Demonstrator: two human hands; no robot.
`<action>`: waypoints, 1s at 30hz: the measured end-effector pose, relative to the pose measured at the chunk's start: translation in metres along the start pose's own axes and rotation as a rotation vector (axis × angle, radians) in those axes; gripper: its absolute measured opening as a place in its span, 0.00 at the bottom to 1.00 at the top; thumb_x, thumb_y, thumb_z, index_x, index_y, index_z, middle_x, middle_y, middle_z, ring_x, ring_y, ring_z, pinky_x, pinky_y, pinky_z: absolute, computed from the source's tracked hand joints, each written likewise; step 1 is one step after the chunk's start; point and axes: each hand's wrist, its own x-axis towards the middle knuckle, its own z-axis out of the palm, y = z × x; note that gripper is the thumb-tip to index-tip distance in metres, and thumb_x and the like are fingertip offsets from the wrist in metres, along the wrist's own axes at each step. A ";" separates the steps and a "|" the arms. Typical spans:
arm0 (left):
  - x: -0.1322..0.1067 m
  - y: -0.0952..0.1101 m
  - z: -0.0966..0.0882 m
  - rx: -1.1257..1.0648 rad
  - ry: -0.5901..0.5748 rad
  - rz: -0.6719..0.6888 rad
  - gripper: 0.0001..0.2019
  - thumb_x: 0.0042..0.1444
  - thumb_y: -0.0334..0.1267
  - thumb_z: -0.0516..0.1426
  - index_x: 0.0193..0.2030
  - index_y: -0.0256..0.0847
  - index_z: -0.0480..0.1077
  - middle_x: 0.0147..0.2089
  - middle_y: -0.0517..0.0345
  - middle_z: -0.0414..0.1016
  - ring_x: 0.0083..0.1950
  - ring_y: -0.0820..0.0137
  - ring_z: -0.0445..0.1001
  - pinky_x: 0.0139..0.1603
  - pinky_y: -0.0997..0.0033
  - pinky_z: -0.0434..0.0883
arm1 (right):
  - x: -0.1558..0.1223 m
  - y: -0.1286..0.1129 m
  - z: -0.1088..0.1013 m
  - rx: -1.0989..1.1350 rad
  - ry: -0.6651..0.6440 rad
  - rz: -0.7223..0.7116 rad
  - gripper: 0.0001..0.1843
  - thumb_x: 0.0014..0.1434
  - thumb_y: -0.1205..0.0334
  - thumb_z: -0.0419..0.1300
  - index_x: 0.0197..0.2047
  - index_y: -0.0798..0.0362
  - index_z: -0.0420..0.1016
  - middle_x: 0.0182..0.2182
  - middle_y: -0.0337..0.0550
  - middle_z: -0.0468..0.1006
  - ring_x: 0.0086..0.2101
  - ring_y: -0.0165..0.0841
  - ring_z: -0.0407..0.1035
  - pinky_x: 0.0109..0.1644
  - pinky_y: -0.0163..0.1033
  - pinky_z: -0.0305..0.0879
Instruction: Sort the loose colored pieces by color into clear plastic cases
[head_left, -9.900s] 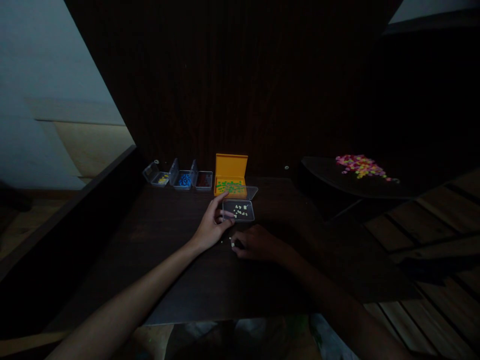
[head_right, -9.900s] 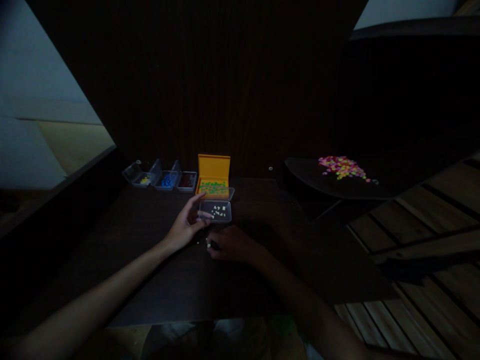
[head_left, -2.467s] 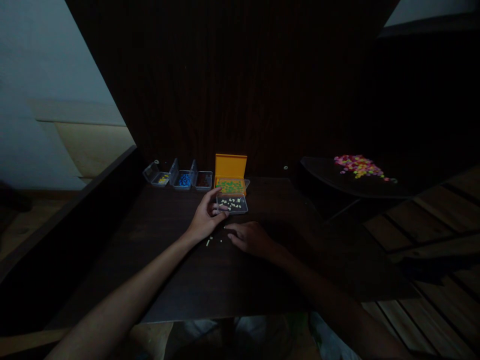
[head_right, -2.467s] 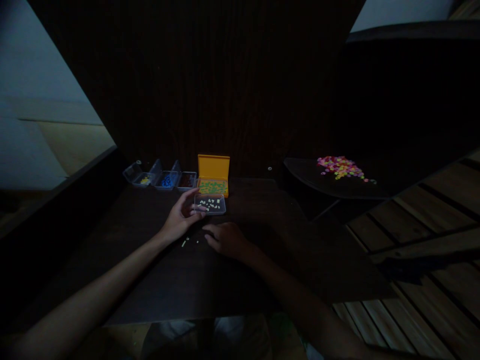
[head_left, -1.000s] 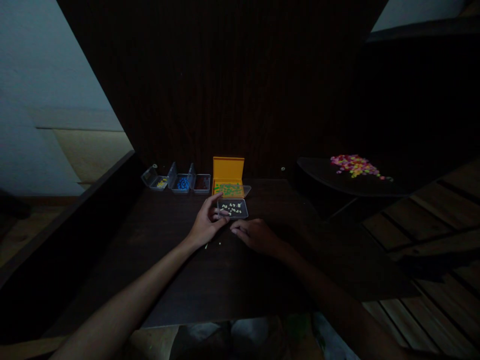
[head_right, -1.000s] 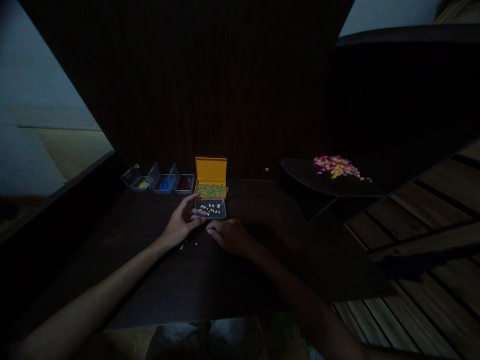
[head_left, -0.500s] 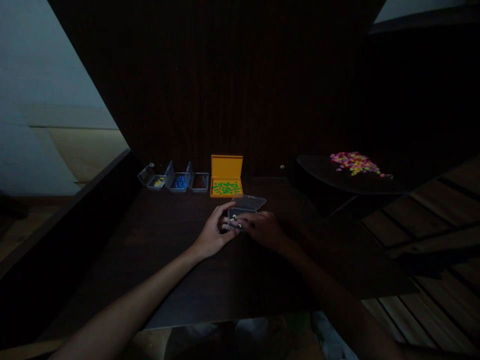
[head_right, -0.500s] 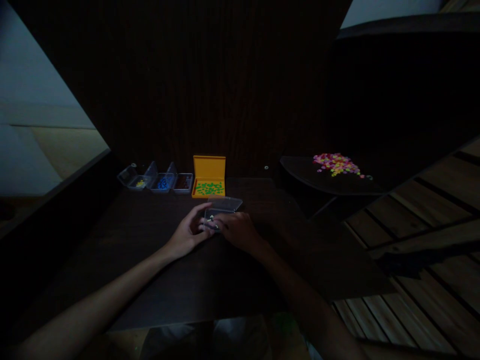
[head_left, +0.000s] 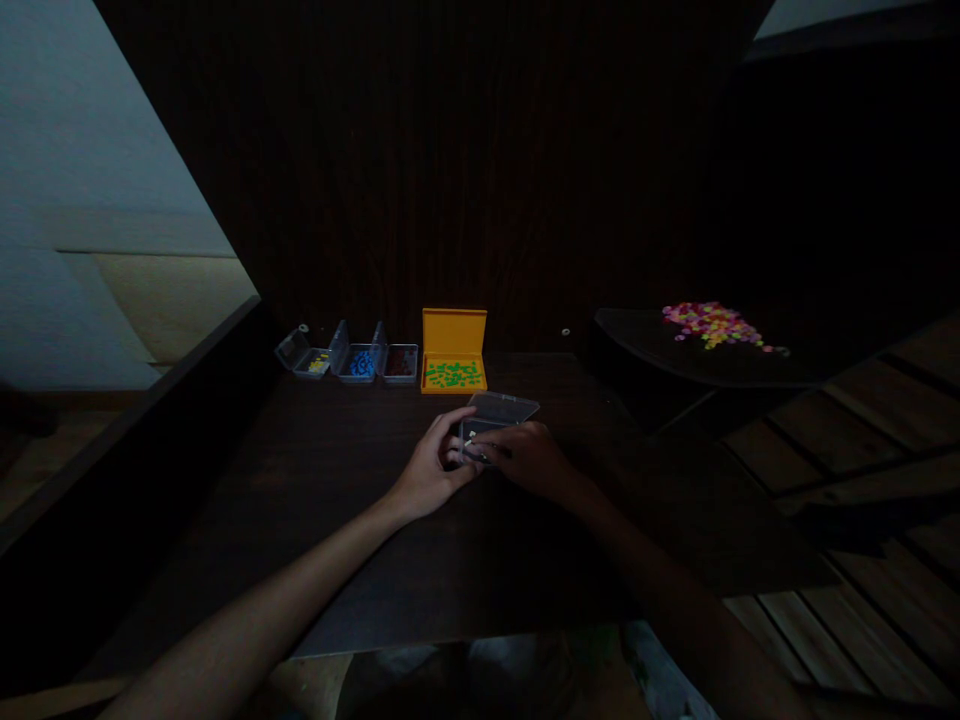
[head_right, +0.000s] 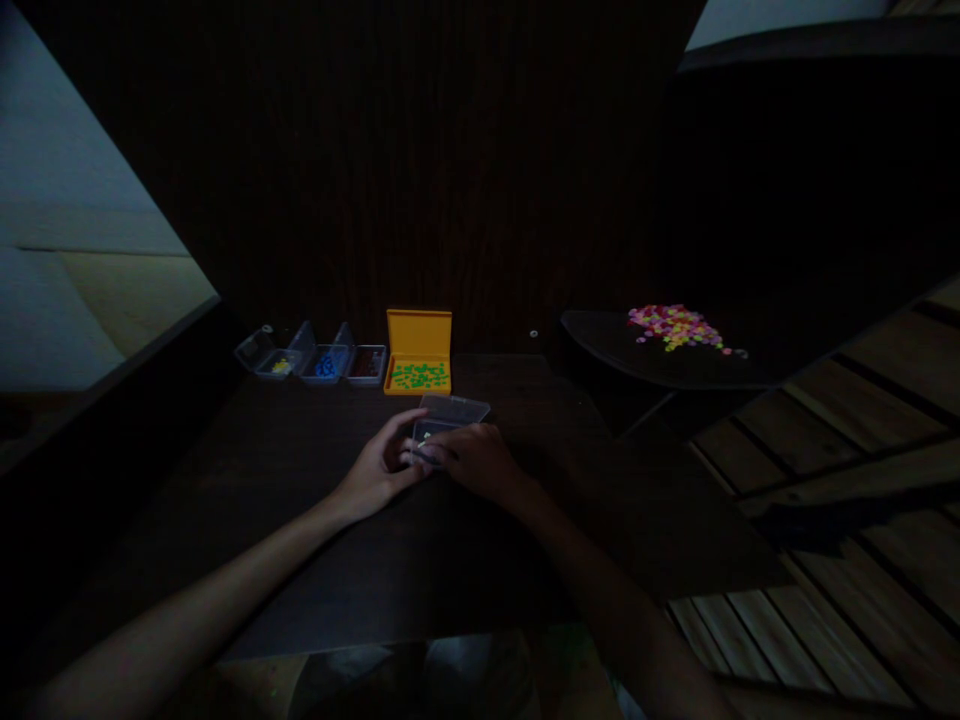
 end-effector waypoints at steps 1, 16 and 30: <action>0.000 0.000 0.000 -0.004 0.000 0.001 0.33 0.48 0.33 0.65 0.61 0.42 0.62 0.48 0.51 0.71 0.37 0.74 0.73 0.38 0.73 0.71 | 0.000 0.001 0.000 0.000 0.012 -0.001 0.11 0.65 0.58 0.57 0.42 0.45 0.82 0.40 0.40 0.84 0.39 0.33 0.78 0.43 0.34 0.65; 0.015 -0.003 -0.027 0.009 0.132 0.005 0.37 0.46 0.34 0.67 0.63 0.41 0.59 0.43 0.53 0.75 0.43 0.67 0.77 0.41 0.69 0.74 | -0.010 -0.017 0.018 -0.060 0.062 -0.258 0.12 0.64 0.61 0.54 0.37 0.51 0.80 0.31 0.42 0.84 0.29 0.31 0.75 0.36 0.34 0.63; 0.017 0.000 -0.031 0.023 0.160 -0.002 0.39 0.46 0.34 0.66 0.65 0.41 0.57 0.37 0.57 0.76 0.42 0.65 0.78 0.44 0.64 0.74 | -0.003 -0.030 0.053 -0.100 -0.064 -0.194 0.10 0.63 0.60 0.56 0.37 0.52 0.78 0.28 0.42 0.82 0.27 0.30 0.74 0.30 0.32 0.56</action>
